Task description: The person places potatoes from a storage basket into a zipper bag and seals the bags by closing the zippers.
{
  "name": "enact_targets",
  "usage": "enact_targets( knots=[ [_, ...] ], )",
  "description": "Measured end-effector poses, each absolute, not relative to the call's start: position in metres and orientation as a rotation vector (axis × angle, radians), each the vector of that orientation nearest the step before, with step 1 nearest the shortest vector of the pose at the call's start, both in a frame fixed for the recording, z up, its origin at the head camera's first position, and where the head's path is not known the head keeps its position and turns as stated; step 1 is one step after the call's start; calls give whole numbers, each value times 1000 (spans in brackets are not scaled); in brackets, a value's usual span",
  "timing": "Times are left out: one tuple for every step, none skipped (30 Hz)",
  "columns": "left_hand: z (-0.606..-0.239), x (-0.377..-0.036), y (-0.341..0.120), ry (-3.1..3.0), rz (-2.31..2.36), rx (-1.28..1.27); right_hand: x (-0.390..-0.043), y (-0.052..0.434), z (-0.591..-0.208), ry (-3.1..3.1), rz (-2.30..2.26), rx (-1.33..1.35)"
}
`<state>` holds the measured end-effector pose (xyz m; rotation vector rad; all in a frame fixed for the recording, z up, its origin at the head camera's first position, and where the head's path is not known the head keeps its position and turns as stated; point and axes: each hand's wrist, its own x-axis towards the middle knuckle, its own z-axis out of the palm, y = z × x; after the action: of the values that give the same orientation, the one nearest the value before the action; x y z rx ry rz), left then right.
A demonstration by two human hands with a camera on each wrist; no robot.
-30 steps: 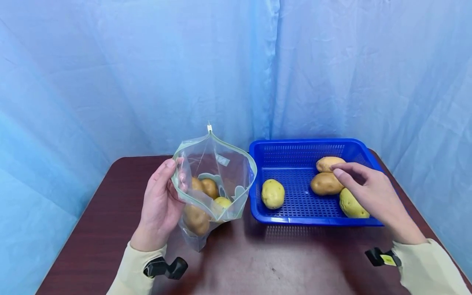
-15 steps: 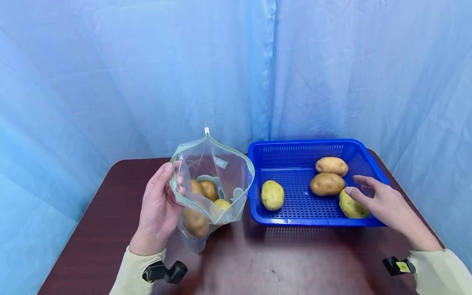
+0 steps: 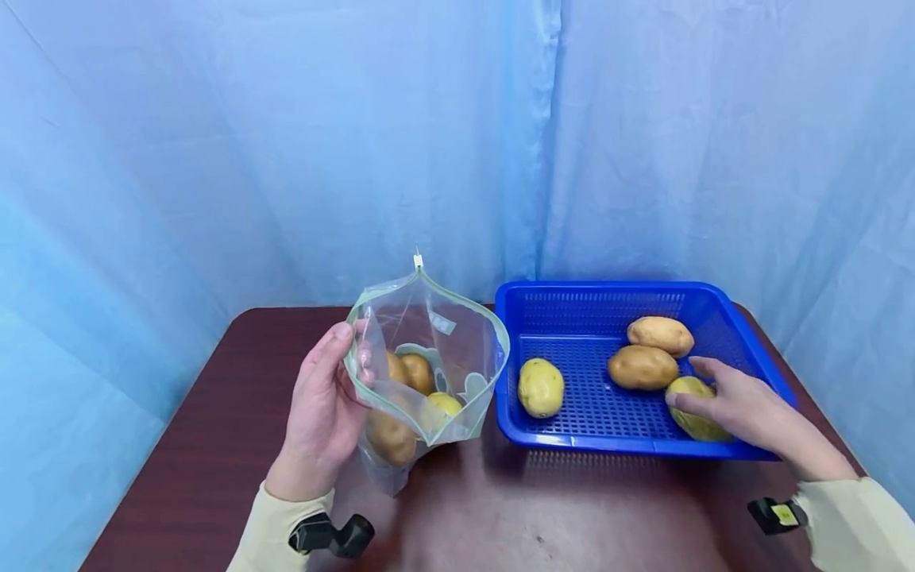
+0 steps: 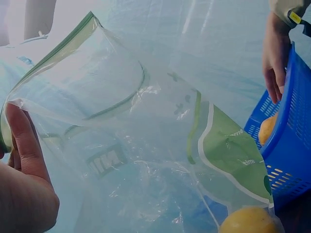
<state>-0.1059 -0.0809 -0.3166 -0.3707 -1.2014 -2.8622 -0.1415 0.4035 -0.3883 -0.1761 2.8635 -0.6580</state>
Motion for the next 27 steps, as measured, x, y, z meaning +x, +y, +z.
enact_targets(
  knots=[
    [-317,-106,-81,-1196,-2865,-366,-143,402,-389,2848,-699,-210],
    [-318,-106,-81,-1190,-2868,-363,-144,399,-390,2826,-752,-249],
    [-318,-106,-81,-1185,-2870,-365,-146,397,-391,2797,-813,-287],
    [-319,-105,-81,-1181,-2872,-366,-147,395,-392,2760,-876,-316],
    [-319,-105,-82,-1180,-2873,-368,-149,393,-392,2729,-927,-336],
    [-319,-105,-82,-1179,-2874,-370,-150,392,-393,2698,-974,-351],
    [-320,-105,-81,-1178,-2876,-371,-150,392,-393,2681,-1004,-364],
    [-320,-105,-81,-1177,-2878,-374,-151,391,-394,2682,-1008,-370],
    [-321,-106,-81,-1177,-2882,-378,-151,391,-394,2692,-1001,-368],
    [-321,-106,-80,-1178,-2885,-378,-150,392,-395,2711,-979,-363],
    [-322,-106,-80,-1178,-2887,-379,-149,393,-396,2728,-955,-353],
    [-323,-106,-79,-1179,-2891,-376,-147,394,-397,2744,-924,-337],
    [-324,-106,-79,-1179,-2891,-369,-148,394,-399,2762,-886,-325],
    [-324,-106,-80,-1182,-2890,-363,-148,394,-400,2771,-854,-312],
    [-324,-105,-80,-1186,-2888,-358,-149,395,-401,2771,-831,-303],
    [-324,-105,-79,-1191,-2884,-353,-150,395,-402,2771,-809,-303],
    [-325,-106,-79,-1196,-2880,-351,-151,395,-402,2771,-790,-307],
    [-324,-106,-79,-1197,-2878,-349,-153,395,-402,2777,-767,-313],
    [-324,-107,-78,-1200,-2877,-350,-155,395,-402,2783,-746,-322],
    [-324,-107,-77,-1202,-2875,-350,-156,395,-402,2785,-731,-332],
    [-323,-108,-77,-1199,-2877,-348,-157,395,-402,2784,-723,-342],
    [-323,-108,-76,-1198,-2878,-343,-158,395,-403,2778,-715,-350],
    [-323,-107,-76,-1194,-2882,-335,-159,394,-403,2774,-703,-355],
    [-323,-107,-76,-1191,-2885,-326,-160,393,-404,2770,-690,-357],
    [-323,-106,-76,-1189,-2887,-316,-160,392,-405,2764,-680,-361],
    [-323,-106,-77,-1185,-2888,-310,-161,391,-405,2762,-670,-363],
    [-323,-105,-77,-1183,-2888,-307,-162,390,-406,2762,-662,-365]
  ],
)
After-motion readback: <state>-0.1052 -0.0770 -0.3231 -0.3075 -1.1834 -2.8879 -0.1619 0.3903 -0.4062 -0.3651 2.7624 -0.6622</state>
